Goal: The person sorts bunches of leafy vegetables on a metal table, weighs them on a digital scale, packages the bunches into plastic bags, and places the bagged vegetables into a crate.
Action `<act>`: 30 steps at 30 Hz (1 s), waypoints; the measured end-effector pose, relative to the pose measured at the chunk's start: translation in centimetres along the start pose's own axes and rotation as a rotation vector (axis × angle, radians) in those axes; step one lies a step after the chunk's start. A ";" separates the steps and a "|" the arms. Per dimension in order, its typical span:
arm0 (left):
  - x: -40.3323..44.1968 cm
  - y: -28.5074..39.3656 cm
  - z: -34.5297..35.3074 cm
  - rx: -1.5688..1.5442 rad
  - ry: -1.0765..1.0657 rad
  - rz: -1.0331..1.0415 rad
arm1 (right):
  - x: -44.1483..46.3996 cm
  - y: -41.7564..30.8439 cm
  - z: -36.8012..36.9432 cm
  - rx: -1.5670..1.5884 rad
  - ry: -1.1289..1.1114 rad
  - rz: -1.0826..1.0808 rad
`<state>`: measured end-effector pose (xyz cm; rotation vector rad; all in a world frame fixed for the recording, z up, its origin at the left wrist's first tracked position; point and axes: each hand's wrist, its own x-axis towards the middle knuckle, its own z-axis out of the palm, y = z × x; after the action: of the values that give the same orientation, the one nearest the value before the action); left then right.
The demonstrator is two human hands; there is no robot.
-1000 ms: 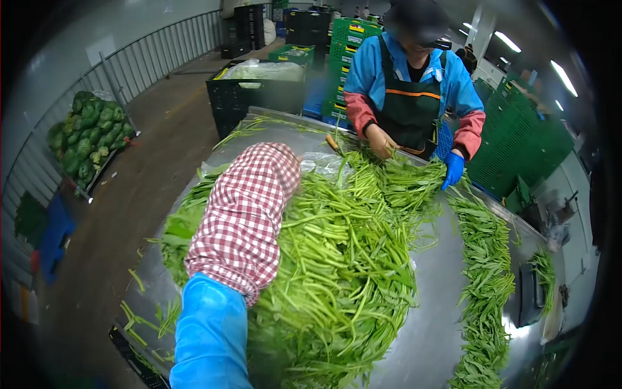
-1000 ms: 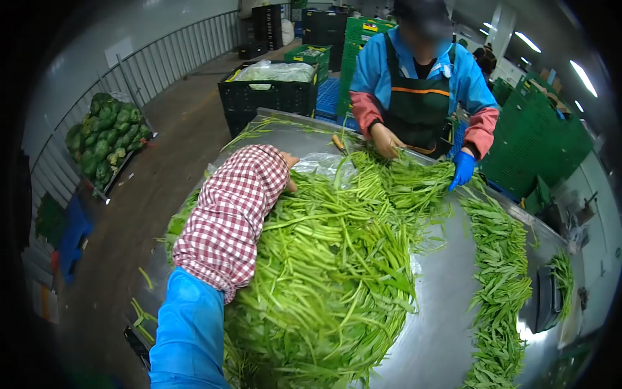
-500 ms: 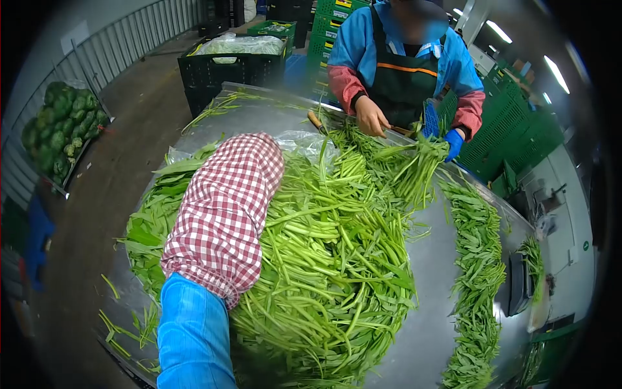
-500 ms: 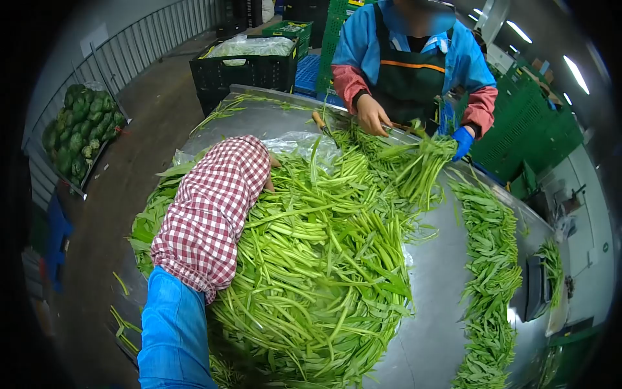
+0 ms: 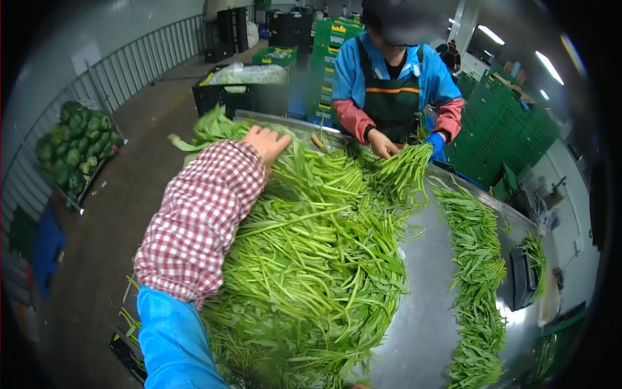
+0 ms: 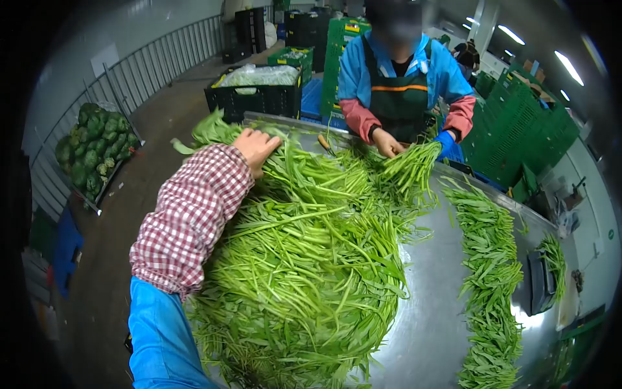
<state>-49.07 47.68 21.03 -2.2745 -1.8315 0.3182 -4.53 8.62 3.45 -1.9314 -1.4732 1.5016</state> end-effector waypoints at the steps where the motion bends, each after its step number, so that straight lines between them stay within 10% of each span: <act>1: -1.6 -0.3 -2.1 0.026 0.085 0.000 | 0.1 -1.0 0.0 0.060 0.018 -0.045; 7: -14.3 3.0 -12.9 -0.008 0.731 -0.075 | 3.0 -14.1 -1.5 0.278 -0.251 -0.779; 11: -21.4 12.0 -13.7 -0.210 0.603 -0.111 | 1.5 -22.4 1.1 1.047 -0.506 -0.838; 12: -23.1 15.1 -12.2 -0.232 0.564 -0.094 | 6.2 -19.5 1.9 1.271 -0.892 -0.940; 17: -29.4 27.8 1.3 -0.528 0.273 -0.028 | 3.2 -15.0 0.3 1.622 -0.521 -0.300; 30: -31.0 35.7 1.5 -0.726 0.348 -0.253 | 4.0 -9.9 0.1 1.363 -0.399 -0.126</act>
<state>-22.59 9.91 10.41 -2.2256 -2.2265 -0.8589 -10.18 16.22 8.36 -0.7198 -0.3086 2.0335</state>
